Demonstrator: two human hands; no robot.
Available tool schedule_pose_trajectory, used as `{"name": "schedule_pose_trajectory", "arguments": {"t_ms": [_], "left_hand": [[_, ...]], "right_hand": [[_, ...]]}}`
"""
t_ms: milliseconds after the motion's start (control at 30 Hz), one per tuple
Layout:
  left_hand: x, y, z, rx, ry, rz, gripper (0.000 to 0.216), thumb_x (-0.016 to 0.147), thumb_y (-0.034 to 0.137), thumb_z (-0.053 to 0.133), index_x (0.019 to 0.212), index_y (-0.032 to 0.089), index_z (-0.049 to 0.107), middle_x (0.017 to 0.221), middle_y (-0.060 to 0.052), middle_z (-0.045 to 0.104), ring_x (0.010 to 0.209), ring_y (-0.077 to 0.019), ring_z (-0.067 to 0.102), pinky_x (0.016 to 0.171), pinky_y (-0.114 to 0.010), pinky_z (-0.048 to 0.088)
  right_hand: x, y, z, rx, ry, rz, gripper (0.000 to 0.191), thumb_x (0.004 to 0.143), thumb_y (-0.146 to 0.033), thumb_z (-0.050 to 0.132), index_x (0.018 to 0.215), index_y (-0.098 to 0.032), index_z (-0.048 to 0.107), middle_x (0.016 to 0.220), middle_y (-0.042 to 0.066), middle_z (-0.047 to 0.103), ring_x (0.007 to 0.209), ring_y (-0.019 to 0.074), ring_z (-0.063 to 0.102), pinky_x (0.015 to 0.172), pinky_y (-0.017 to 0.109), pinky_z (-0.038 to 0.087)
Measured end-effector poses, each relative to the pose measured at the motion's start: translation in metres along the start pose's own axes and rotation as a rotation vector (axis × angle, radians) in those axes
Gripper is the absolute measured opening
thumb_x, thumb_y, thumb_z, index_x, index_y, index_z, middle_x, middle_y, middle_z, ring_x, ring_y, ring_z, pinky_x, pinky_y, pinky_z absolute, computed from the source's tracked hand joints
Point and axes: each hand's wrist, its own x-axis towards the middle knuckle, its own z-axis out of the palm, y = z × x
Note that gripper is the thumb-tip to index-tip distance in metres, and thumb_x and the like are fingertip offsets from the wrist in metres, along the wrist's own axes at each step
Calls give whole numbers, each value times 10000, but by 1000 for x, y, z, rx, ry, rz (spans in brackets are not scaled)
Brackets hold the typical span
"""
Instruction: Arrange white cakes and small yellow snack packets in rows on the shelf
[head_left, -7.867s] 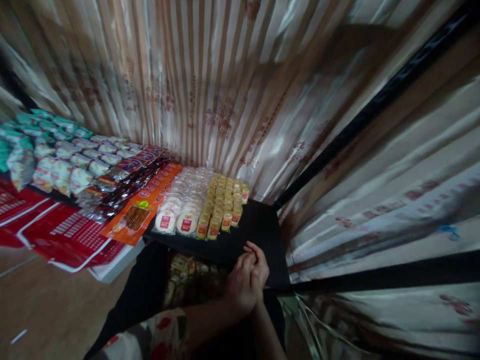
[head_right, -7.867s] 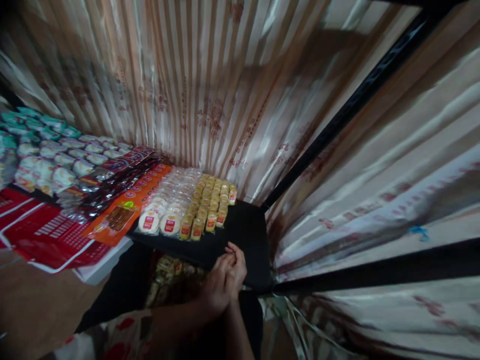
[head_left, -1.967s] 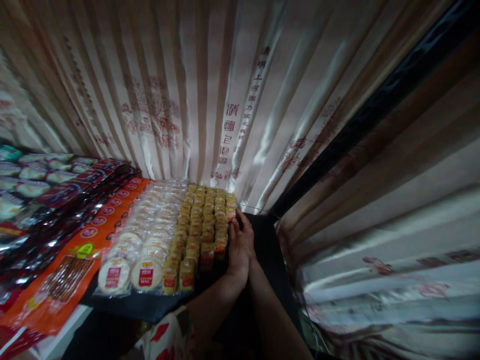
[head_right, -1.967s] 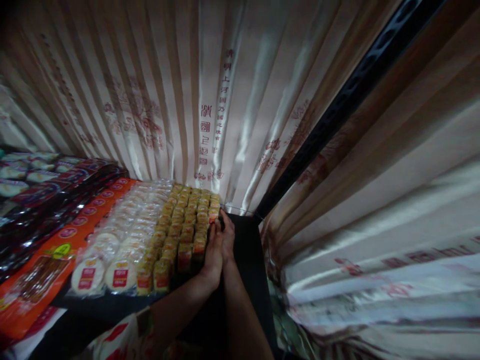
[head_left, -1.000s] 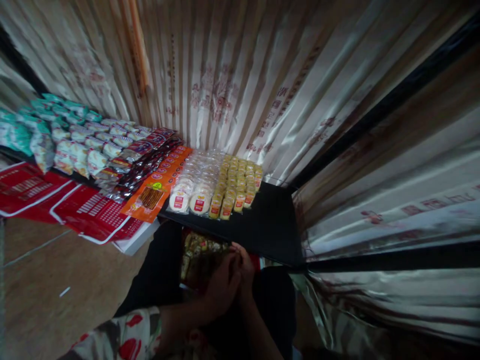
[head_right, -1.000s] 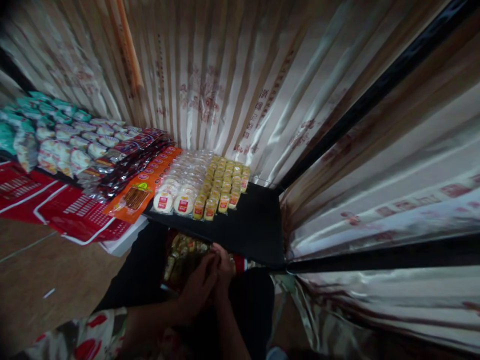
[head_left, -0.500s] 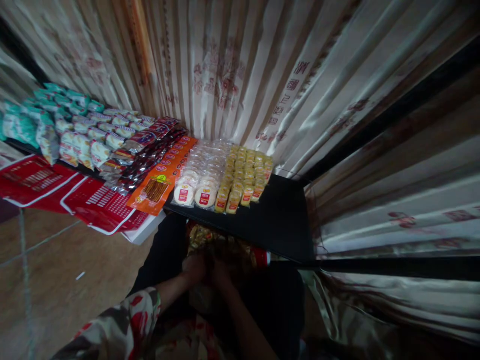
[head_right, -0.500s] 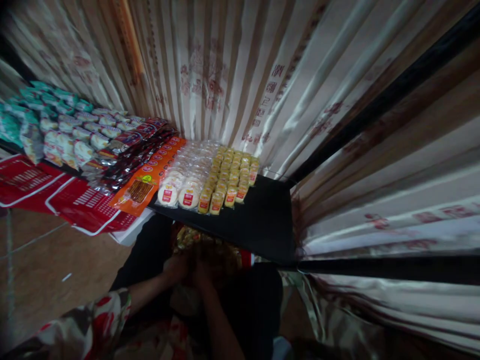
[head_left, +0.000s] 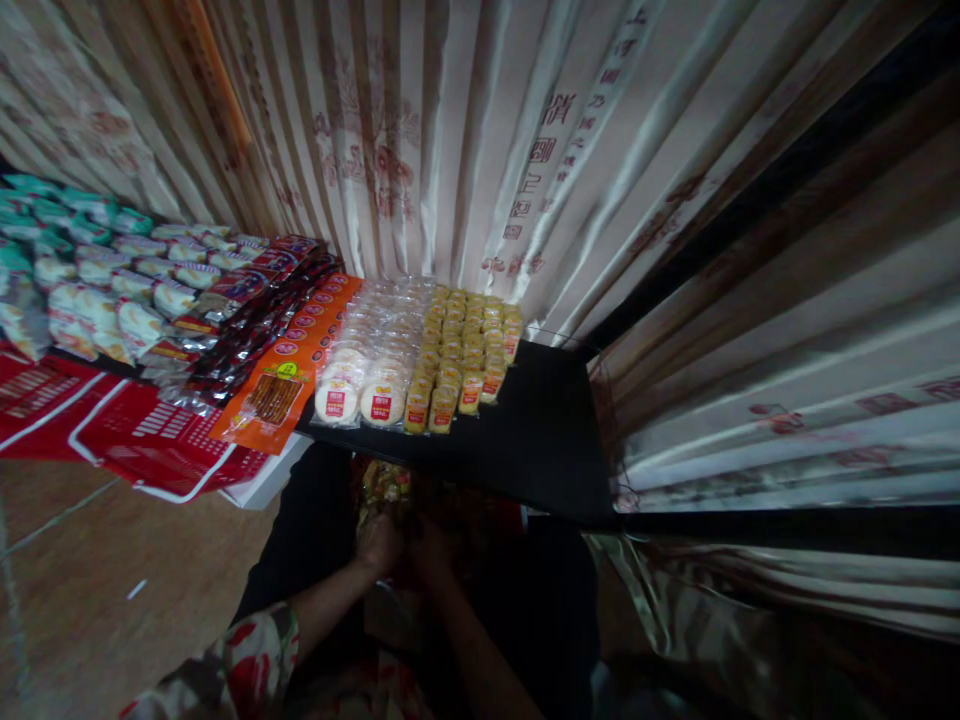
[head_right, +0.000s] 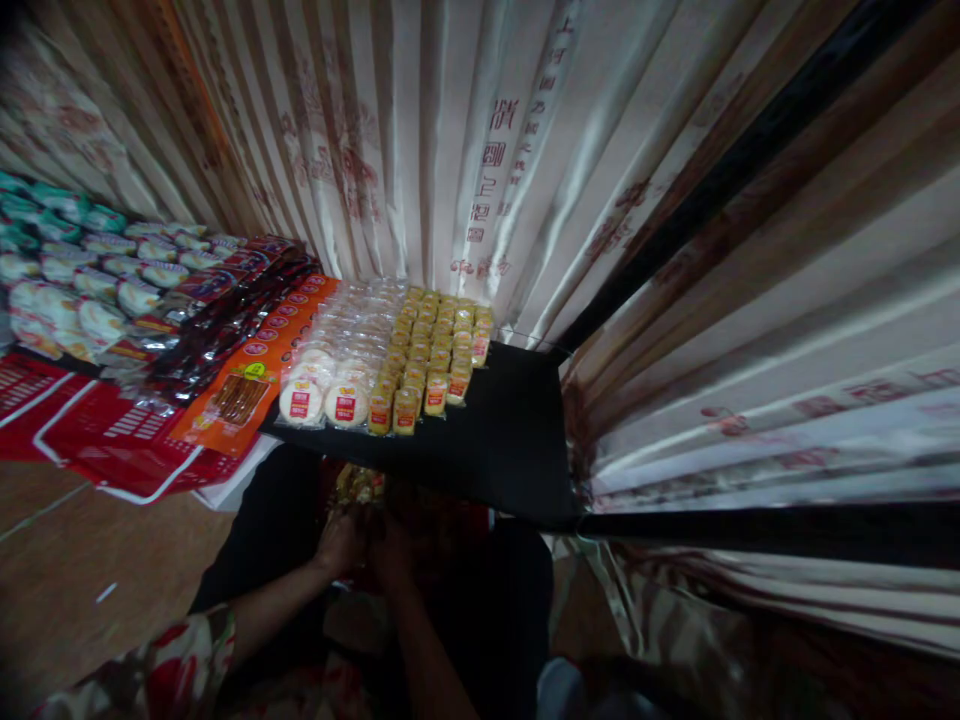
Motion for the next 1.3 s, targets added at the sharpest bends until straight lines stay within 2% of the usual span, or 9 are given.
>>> {"name": "schedule_pose_trajectory", "arguments": {"t_ms": [233,367,467,633,767,900,1033,1200,1300], "left_hand": [[-12,7,-13,-154,72,50,422,723,54,442,1101,135,613,1130,-112,625,1079,-197,562,920,-259,420],[-26,13,-19,-244,151,163,458,706,-10,394,1067,157,620,1108,-69,615,1069,-134,550,949,-224,402],[-38,22,-27,-292,203,262,444,717,-12,386,1041,171,628,1104,-56,603,1072,-123,536,966,-232,396],[-62,41,-47,-293,236,448,502,684,-20,395,1059,218,629,1119,-30,593,1093,-148,503,1014,-288,362],[-76,58,-62,-203,238,539,468,699,52,463,1099,240,620,1145,-26,569,1116,-170,462,1030,-296,348],[-78,77,-72,-148,247,654,481,697,67,486,1122,255,609,1244,-38,496,1220,-184,378,1067,-323,315],[-69,94,-78,-136,235,775,484,699,78,498,1137,262,593,1324,-33,446,1292,-213,299,1086,-391,284],[-56,111,-81,-254,124,874,442,741,111,466,1160,213,565,1080,-45,586,1015,-156,529,947,-292,414],[-52,125,-89,-278,90,856,379,774,171,464,1134,203,579,980,-30,587,809,-122,558,783,-242,464]], "right_hand": [[-13,-6,-19,117,131,-48,368,845,-357,420,1076,-154,621,1127,111,647,1061,213,586,945,344,414],[-29,-16,-38,343,219,-163,344,757,-421,525,976,-186,648,1028,80,682,975,214,618,893,353,456],[-42,-24,-57,507,256,-160,347,687,-461,594,900,-197,661,936,70,701,904,231,637,834,369,490],[-60,-37,-88,734,236,-115,430,612,-491,667,894,-167,651,837,67,700,793,230,650,708,348,522],[-70,-42,-112,789,226,-102,376,611,-449,685,855,-165,660,828,59,694,794,223,646,666,322,527],[-75,-39,-140,912,192,-98,286,626,-377,686,828,-175,671,869,51,698,824,199,649,661,268,522],[-78,-34,-167,1045,109,-39,220,685,-327,638,815,-153,672,836,72,709,712,167,669,612,237,520],[-75,-28,-183,1204,36,-29,207,763,-237,556,901,-110,646,818,98,717,676,162,684,625,248,531],[-67,-24,-183,1340,39,34,203,820,-238,499,891,-109,638,798,95,715,627,141,677,548,209,512]]}}
